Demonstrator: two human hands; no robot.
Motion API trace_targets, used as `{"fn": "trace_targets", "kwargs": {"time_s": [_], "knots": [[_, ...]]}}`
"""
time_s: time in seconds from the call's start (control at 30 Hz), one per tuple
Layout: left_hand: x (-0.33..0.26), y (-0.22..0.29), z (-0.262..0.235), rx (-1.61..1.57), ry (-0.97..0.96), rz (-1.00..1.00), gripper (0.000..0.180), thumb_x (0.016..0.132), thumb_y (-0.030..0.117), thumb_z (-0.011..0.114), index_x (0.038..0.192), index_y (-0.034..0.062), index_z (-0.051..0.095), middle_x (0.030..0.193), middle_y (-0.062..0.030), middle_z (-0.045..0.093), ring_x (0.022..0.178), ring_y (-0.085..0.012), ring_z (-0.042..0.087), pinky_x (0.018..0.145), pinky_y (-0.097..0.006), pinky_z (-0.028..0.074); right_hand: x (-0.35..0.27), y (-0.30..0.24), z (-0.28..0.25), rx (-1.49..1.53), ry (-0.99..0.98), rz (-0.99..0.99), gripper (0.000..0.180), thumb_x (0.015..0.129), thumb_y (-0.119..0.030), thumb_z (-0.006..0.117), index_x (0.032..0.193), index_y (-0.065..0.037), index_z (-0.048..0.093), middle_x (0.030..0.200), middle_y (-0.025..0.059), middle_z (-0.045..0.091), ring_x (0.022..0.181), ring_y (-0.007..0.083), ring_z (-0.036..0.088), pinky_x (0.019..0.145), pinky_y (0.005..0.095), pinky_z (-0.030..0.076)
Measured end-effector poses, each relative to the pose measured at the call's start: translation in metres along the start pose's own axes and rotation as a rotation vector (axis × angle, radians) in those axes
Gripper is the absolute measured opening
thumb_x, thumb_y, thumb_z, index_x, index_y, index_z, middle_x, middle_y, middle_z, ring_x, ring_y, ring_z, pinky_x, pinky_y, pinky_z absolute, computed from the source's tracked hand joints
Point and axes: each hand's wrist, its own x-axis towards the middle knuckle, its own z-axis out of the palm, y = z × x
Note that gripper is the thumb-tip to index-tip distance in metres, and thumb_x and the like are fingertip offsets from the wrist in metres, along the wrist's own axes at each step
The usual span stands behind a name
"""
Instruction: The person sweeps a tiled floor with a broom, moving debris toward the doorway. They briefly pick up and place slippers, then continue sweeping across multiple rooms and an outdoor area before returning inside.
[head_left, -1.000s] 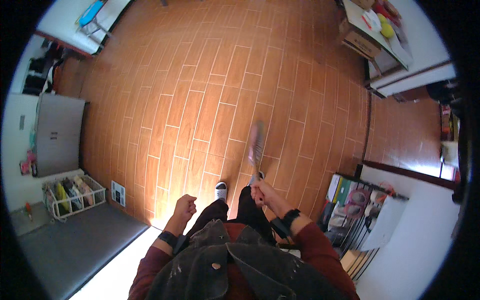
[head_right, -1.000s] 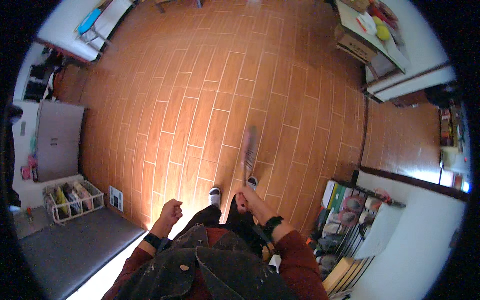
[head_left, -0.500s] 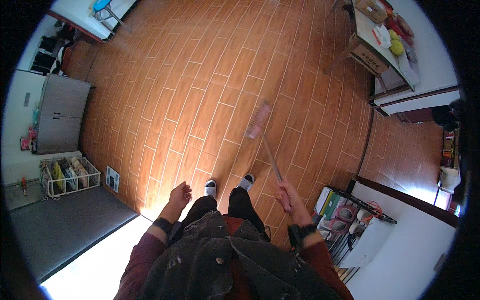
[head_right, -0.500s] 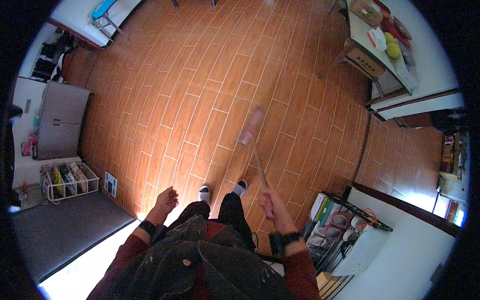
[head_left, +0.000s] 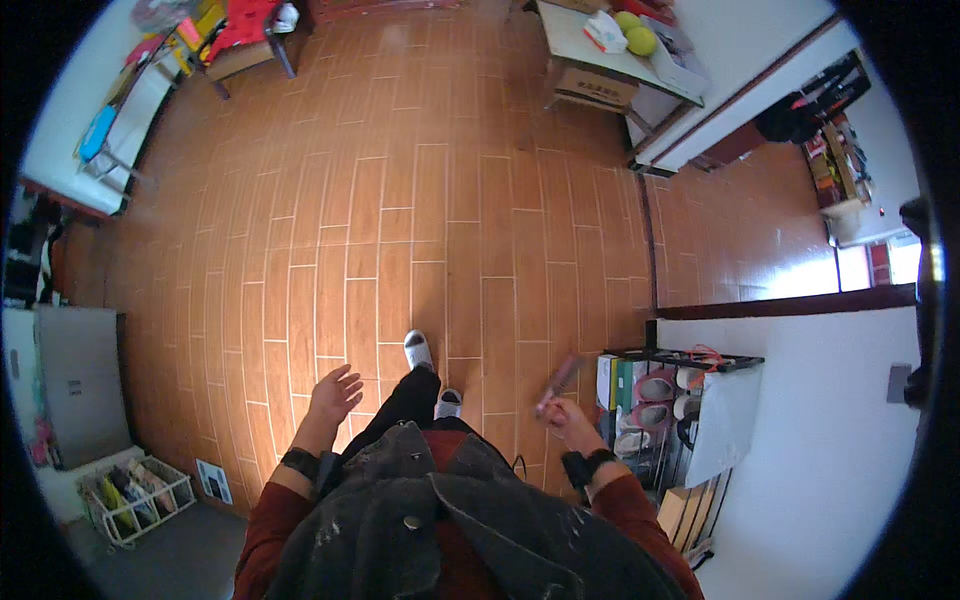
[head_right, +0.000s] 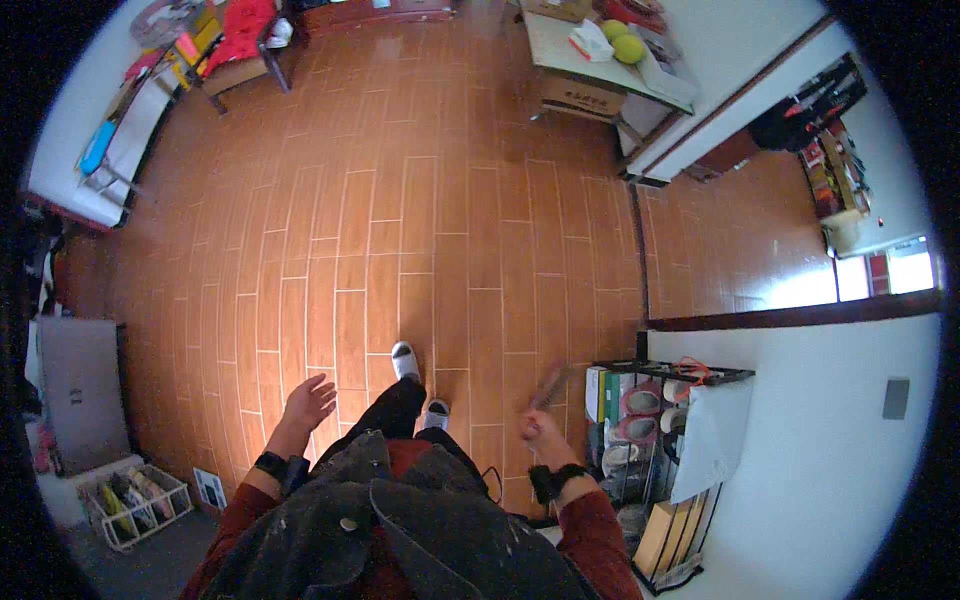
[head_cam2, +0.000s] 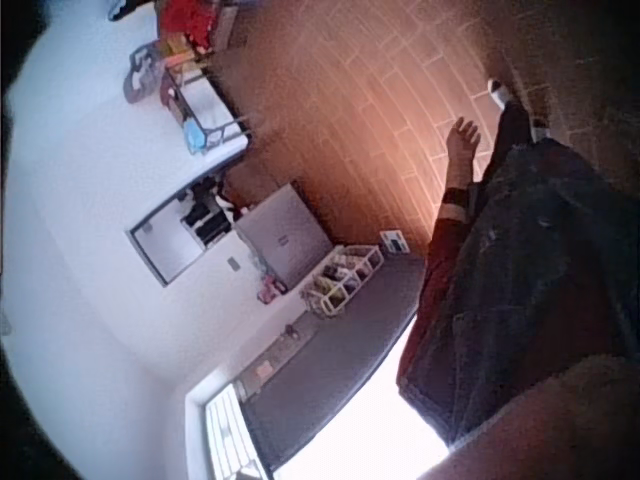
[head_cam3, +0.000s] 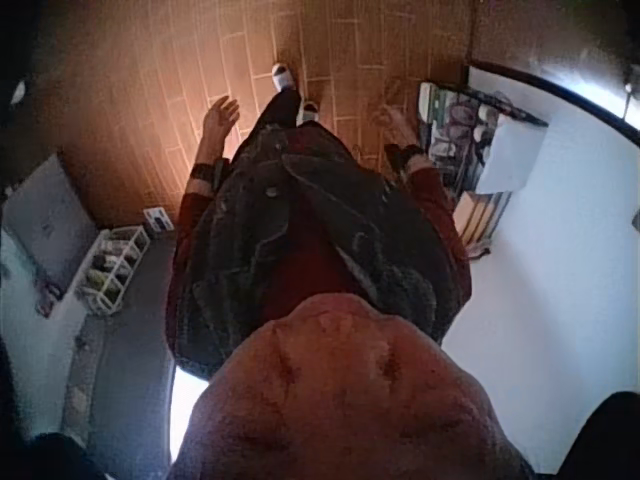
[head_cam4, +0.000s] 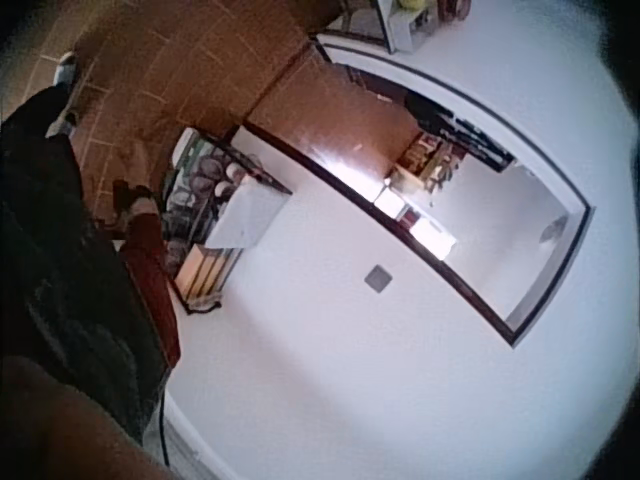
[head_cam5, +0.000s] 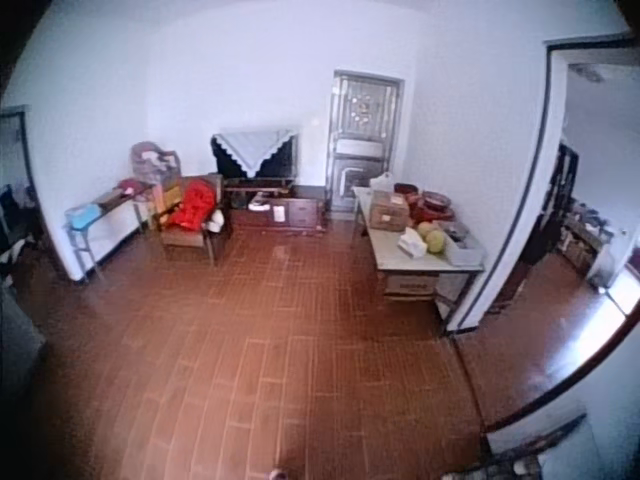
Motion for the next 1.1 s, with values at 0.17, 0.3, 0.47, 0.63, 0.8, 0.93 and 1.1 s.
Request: {"fn": "trace_targets", "kwargs": {"time_s": [0.17,0.3,0.47,0.63,0.8,0.93,1.1], "knots": [[0.040,0.058,0.053,-0.086,-0.033,-0.008,0.024,0.083,0.023,0.055,0.102,0.0092,0.054,0.091,-0.0092,0.058,0.082,-0.0225,0.054,0.071,-0.037,0.044,0.084,-0.034,0.099,0.352,-0.246,0.413,0.022,0.082,-0.023,0.049,0.064,-0.013,0.042,0.049,0.0003,0.039,0.033,0.0110,0.031,0.032,0.0244,0.023],[0.064,0.118,0.099,-0.050,-0.053,0.004,0.020,0.082,0.023,0.056,0.097,0.0102,0.054,0.085,-0.0072,0.058,0.077,-0.0211,0.055,0.069,-0.036,0.044,0.148,-0.098,0.183,0.195,-0.499,0.482,0.032,0.080,-0.021,0.050,0.052,-0.013,0.038,0.043,0.0008,0.041,0.029,0.0111,0.030,0.029,0.0252,0.022],[0.090,0.177,0.148,0.054,-0.010,0.004,0.020,0.082,0.024,0.056,0.097,0.0104,0.055,0.083,-0.0065,0.058,0.074,-0.0191,0.055,0.067,-0.035,0.044,0.199,-0.189,0.271,0.138,-0.526,0.320,0.020,0.081,-0.015,0.049,0.064,-0.010,0.042,0.050,-0.0004,0.042,0.038,0.0099,0.038,0.034,0.0217,0.031],[0.116,0.215,0.195,0.113,-0.058,-0.002,0.019,0.083,0.024,0.055,0.095,0.0105,0.055,0.080,-0.0052,0.059,0.074,-0.0177,0.056,0.066,-0.034,0.045,0.212,-0.248,0.273,0.684,-0.648,0.374,0.006,0.083,-0.008,0.048,0.080,-0.009,0.043,0.062,-0.0012,0.043,0.048,0.0077,0.041,0.039,0.0199,0.035],[0.144,0.226,0.236,0.108,-0.076,-0.035,0.018,0.083,0.025,0.055,0.093,0.0106,0.055,0.080,-0.0044,0.059,0.074,-0.0180,0.056,0.067,-0.034,0.045,0.150,-0.299,0.179,0.535,-0.470,0.130,0.014,0.082,-0.008,0.050,0.094,-0.012,0.044,0.065,-0.0004,0.045,0.050,0.0052,0.040,0.039,0.0193,0.033],[0.161,0.226,0.262,0.068,-0.043,-0.072,0.016,0.083,0.024,0.056,0.092,0.0114,0.056,0.078,-0.0037,0.059,0.073,-0.0176,0.057,0.066,-0.033,0.045,0.133,-0.316,0.112,0.346,-0.062,0.070,0.015,0.080,-0.005,0.049,0.093,-0.011,0.042,0.063,0.0017,0.045,0.046,0.0084,0.041,0.038,0.0223,0.034],[0.180,0.221,0.307,-0.039,0.052,-0.082,0.014,0.083,0.024,0.056,0.091,0.0130,0.056,0.075,-0.0033,0.059,0.071,-0.0163,0.057,0.064,-0.032,0.045,0.202,-0.337,0.009,0.332,0.216,0.089,0.006,0.077,-0.003,0.048,0.079,-0.008,0.046,0.053,0.0022,0.041,0.041,0.0139,0.041,0.038,0.0262,0.036]]}}
